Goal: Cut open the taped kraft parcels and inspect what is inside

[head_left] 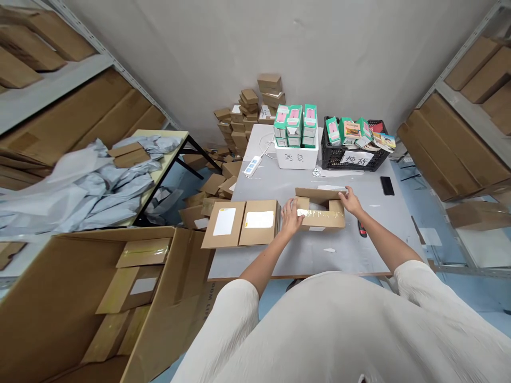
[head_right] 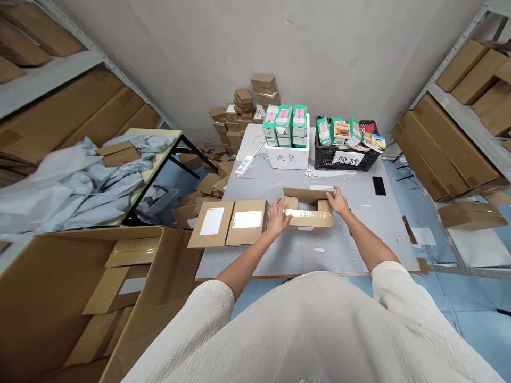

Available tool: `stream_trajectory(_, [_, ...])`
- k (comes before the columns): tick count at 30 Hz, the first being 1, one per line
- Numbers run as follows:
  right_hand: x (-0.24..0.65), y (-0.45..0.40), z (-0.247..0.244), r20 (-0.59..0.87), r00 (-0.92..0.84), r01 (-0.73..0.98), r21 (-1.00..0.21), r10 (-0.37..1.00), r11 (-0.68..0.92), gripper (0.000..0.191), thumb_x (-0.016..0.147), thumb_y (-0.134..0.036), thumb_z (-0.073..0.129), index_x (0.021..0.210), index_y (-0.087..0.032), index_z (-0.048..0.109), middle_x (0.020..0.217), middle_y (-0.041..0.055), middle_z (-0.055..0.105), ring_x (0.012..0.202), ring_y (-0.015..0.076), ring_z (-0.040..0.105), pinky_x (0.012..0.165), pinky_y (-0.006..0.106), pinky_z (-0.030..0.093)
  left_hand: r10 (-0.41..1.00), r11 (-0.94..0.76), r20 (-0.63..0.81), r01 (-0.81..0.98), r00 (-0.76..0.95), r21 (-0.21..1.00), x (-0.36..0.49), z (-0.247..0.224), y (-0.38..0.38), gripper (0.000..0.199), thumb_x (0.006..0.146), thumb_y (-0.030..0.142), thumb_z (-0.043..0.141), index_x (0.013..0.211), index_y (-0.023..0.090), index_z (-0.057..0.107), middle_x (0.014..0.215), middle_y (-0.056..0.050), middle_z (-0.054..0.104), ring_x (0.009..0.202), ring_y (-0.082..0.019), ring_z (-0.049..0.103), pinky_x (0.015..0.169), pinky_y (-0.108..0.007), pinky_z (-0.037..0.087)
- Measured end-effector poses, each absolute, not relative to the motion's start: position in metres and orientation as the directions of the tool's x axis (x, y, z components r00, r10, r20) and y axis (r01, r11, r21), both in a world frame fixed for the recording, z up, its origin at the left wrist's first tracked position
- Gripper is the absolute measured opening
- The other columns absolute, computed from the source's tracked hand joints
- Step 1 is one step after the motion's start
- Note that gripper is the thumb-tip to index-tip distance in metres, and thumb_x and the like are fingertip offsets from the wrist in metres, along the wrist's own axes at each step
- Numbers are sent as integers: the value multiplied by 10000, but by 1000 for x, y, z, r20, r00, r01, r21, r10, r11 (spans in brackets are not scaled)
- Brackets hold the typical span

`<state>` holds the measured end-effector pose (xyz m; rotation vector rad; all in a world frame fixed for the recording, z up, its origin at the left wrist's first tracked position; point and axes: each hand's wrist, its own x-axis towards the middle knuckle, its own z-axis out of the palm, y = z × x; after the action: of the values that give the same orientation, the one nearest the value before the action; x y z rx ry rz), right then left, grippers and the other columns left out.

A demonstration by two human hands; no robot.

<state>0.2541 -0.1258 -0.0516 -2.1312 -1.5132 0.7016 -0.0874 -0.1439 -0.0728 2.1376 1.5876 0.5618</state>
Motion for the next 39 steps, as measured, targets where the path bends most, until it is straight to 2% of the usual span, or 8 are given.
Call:
stream_trajectory(4, [243, -110, -56, -147, 460, 677, -580, 875, -453, 661, 1033, -699, 501, 1470, -204, 471, 1129, 185, 789, 1125, 406, 731, 1015, 531, 553, 924, -322, 0, 778, 383, 539, -91, -67, -142, 542, 987, 236, 591, 1527, 277, 598, 1614, -166, 579, 1539, -367, 477, 1272, -594, 325])
stream_trajectory(8, [230, -109, -58, -123, 529, 683, -526, 839, -508, 579, 1041, -621, 517, 1425, -188, 503, 1242, 234, 717, 1196, 427, 666, 1039, 569, 521, 909, -336, -42, 787, 415, 517, -92, -67, -141, 350, 1028, 213, 548, 1328, 286, 712, 1551, -134, 622, 1501, -330, 510, 1238, -557, 355])
stream_trajectory(12, [224, -114, -51, 50, 314, 870, -415, 948, -266, 390, 1059, -382, 468, 1372, -199, 612, 1472, 242, 579, 1363, 434, 505, 1146, 616, 428, 908, -334, -52, 794, 416, 508, -91, -68, -137, 322, 1034, 210, 552, 1304, 278, 716, 1557, -135, 614, 1510, -332, 499, 1223, -558, 370])
stream_trajectory(16, [229, -115, -47, 46, 13, 940, -342, 999, 4, 464, 1015, -196, 438, 1411, -229, 678, 1546, 201, 576, 1403, 416, 463, 1219, 622, 359, 901, -346, -56, 788, 431, 509, -91, -67, -133, 331, 1010, 200, 572, 1297, 279, 718, 1528, -137, 626, 1492, -342, 511, 1223, -567, 379])
stream_trajectory(24, [245, -108, -62, -167, -106, 923, -382, 980, 35, 514, 1006, -310, 551, 1493, -200, 670, 1693, 135, 533, 1554, 370, 468, 1308, 545, 387, 901, -322, -88, 790, 425, 522, -90, -66, -127, 338, 989, 215, 594, 1300, 291, 702, 1550, -126, 599, 1494, -352, 498, 1225, -571, 385])
stream_trajectory(33, [255, -103, -60, -238, -128, 918, -396, 963, 24, 556, 960, -295, 649, 1502, -170, 660, 1777, 156, 422, 1652, 332, 382, 1355, 499, 341, 837, -380, -163, 769, 523, 514, -94, -51, -115, 570, 791, 259, 878, 1316, 291, 656, 1580, -127, 553, 1530, -395, 439, 1235, -573, 368])
stream_trajectory(36, [256, -103, -59, -234, -153, 918, -392, 960, 51, 544, 959, -311, 662, 1479, -153, 671, 1767, 183, 425, 1659, 336, 365, 1358, 507, 325, 834, -442, -56, 727, 548, 526, -95, -43, -124, 408, 887, 299, 821, 1262, 277, 660, 1420, -107, 646, 1437, -350, 524, 1229, -530, 376])
stream_trajectory(39, [258, -103, -59, -233, -172, 919, -387, 957, 70, 540, 964, -362, 670, 1465, -161, 676, 1753, 176, 438, 1655, 333, 364, 1353, 496, 329, 855, -428, 5, 702, 518, 568, -96, -35, -130, 170, 1056, 376, 614, 1143, 258, 700, 1288, -95, 710, 1319, -307, 603, 1198, -498, 406])
